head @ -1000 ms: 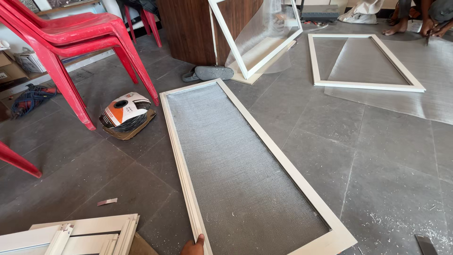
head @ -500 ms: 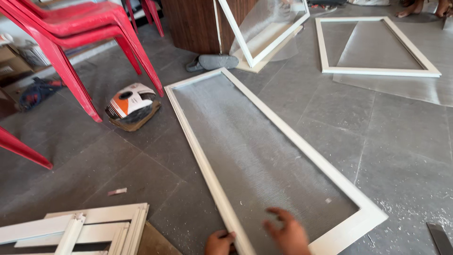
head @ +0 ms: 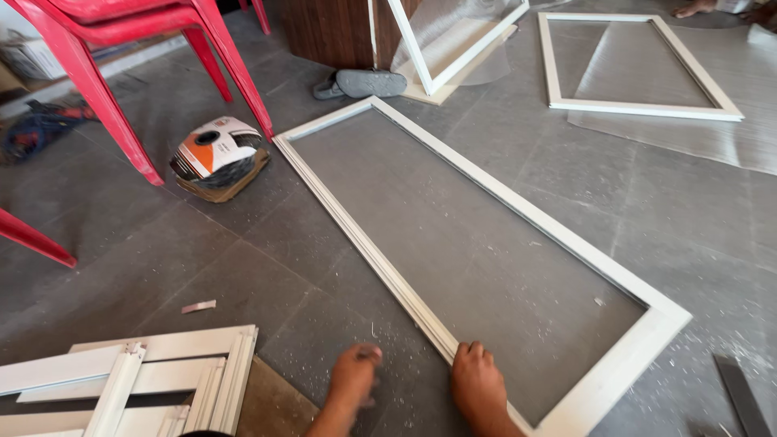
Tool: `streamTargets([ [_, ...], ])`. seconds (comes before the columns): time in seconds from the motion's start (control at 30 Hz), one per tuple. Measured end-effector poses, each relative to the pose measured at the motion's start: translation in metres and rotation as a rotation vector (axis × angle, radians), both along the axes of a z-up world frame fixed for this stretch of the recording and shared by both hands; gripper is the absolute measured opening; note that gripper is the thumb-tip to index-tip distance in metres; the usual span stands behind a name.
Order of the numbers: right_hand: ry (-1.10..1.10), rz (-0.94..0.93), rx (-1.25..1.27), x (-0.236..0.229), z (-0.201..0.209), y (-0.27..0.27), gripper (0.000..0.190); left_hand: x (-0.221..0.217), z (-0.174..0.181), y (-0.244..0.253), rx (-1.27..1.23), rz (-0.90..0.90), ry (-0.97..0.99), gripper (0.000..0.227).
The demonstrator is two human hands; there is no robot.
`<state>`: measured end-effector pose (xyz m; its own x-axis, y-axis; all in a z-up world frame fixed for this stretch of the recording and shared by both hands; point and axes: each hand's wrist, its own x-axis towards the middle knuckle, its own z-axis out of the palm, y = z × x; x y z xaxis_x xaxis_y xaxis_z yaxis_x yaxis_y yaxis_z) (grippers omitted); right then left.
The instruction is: The person assembles a window screen by pressing a spline into the frame groove to secure the mesh. They use a flat metal tool to push the spline along the edges and ensure it is fully seated.
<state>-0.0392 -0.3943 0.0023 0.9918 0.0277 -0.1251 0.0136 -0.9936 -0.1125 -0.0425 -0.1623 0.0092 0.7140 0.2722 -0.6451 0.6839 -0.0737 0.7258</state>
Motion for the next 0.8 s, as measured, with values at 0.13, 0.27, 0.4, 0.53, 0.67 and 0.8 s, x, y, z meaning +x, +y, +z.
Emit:
streamTargets([
  [0.13,0.265,-0.052,-0.046,-0.003,0.000,-0.030,0.018,-0.009,0.033,0.011,0.041,-0.043,-0.085,0.037],
  [0.27,0.590,-0.014,-0.211,-0.039,0.016,-0.077,0.030,-0.001,0.048,0.048,0.156,-0.165,-0.103,0.039],
  [0.4,0.722,0.030,-0.308,-0.062,0.047,-0.091,0.033,0.020,0.058,0.106,0.257,-0.250,-0.134,0.039],
  [0.53,0.558,-0.003,-0.041,-0.052,0.077,-0.024,0.036,0.042,0.063,0.137,0.279,-0.247,-0.111,0.039],
  [0.67,0.400,0.019,0.023,-0.020,0.072,0.065,0.050,0.050,0.064,0.143,0.322,-0.181,-0.070,0.040],
  [0.8,0.355,-0.036,0.060,0.003,0.049,0.083,0.049,0.059,0.061,0.143,0.551,-0.270,-0.092,0.044],
])
